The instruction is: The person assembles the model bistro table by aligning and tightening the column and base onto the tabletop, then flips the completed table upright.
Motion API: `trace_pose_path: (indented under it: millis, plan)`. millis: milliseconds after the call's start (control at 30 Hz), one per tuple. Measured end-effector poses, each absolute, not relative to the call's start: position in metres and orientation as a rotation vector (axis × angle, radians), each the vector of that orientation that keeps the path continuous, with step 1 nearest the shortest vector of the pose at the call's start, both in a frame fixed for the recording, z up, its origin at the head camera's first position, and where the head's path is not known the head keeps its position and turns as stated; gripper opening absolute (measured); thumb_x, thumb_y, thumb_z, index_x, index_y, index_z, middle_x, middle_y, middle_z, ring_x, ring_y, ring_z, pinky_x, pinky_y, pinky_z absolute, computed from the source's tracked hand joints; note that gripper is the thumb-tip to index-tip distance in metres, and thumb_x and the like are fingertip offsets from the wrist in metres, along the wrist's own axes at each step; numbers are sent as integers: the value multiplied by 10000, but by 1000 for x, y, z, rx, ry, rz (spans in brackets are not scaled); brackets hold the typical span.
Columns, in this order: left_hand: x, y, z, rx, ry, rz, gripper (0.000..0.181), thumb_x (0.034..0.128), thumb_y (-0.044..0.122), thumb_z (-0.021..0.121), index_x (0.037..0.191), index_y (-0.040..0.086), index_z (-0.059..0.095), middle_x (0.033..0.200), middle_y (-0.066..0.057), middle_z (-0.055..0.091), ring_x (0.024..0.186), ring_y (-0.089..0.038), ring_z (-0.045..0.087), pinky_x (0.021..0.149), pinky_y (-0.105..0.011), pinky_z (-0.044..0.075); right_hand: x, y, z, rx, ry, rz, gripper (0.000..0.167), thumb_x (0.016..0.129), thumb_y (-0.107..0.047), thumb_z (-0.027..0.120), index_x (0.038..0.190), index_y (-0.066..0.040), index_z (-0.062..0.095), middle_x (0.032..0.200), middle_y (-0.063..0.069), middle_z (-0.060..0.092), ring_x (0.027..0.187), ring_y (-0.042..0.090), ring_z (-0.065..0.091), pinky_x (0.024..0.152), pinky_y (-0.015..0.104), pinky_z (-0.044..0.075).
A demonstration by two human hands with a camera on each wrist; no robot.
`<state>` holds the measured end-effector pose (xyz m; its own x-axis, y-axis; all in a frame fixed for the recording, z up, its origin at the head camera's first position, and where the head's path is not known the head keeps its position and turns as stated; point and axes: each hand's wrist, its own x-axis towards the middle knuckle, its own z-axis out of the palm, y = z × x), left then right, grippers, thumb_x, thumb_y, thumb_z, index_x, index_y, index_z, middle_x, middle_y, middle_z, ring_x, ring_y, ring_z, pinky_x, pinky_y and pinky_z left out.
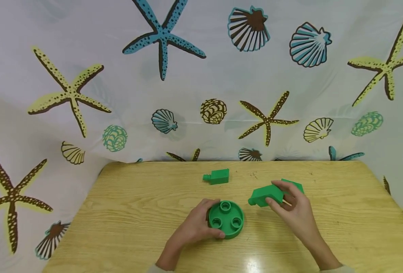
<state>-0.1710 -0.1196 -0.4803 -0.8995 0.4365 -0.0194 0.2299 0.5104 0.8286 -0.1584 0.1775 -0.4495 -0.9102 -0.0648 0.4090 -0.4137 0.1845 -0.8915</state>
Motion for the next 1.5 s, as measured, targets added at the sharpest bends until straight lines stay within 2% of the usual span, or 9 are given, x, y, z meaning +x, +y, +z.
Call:
trace_pose_path:
  millis: [267,500,700,1033,1333,1500]
  plan:
    - [-175,-122,-479,583,2529,1374,940,750,187,949,1507,-46,442,1432,-210,499,1341,-374,479,1135,-557,376,-165,160,-447,435,-2128,1851,451,894,23,780,1314,36,614,1184,195,686,1053,119,702,811,283,608]
    - [-176,-123,-480,622,2508,1410,921,762,158,938,1501,-70,437,1419,-229,500,1326,-384,488,1128,-564,382,-166,153,-452,534,-2135,1931,434,930,15,743,1337,44,595,1273,209,610,1101,124,678,845,277,598]
    - [-177,-122,-481,608,2507,1396,927,777,175,930,1519,-56,425,1435,-210,500,1349,-359,474,1144,-547,367,-163,150,-463,547,-2166,1955,420,916,37,748,1312,22,609,1261,203,627,1097,133,679,838,284,602]
    - [-177,-121,-482,636,2504,1399,915,793,185,919,1520,-62,421,1441,-219,493,1343,-368,483,1126,-548,394,-160,142,-472,554,-2213,1920,415,901,-29,790,1284,-2,632,1279,148,646,1126,143,669,865,309,599]
    - [-177,-123,-484,600,2500,1401,926,786,183,923,1528,-46,420,1449,-202,489,1346,-351,488,1119,-507,418,-158,132,-481,592,-2257,1845,400,901,-55,799,1273,-81,654,1251,86,667,1124,179,667,886,314,593]
    - [-175,-126,-486,589,2531,1386,928,777,176,929,1523,-54,426,1447,-213,492,1346,-374,489,1111,-522,425,-157,123,-483,644,-2276,1833,395,891,-48,809,1255,-103,668,1232,60,677,1119,195,669,893,323,591]
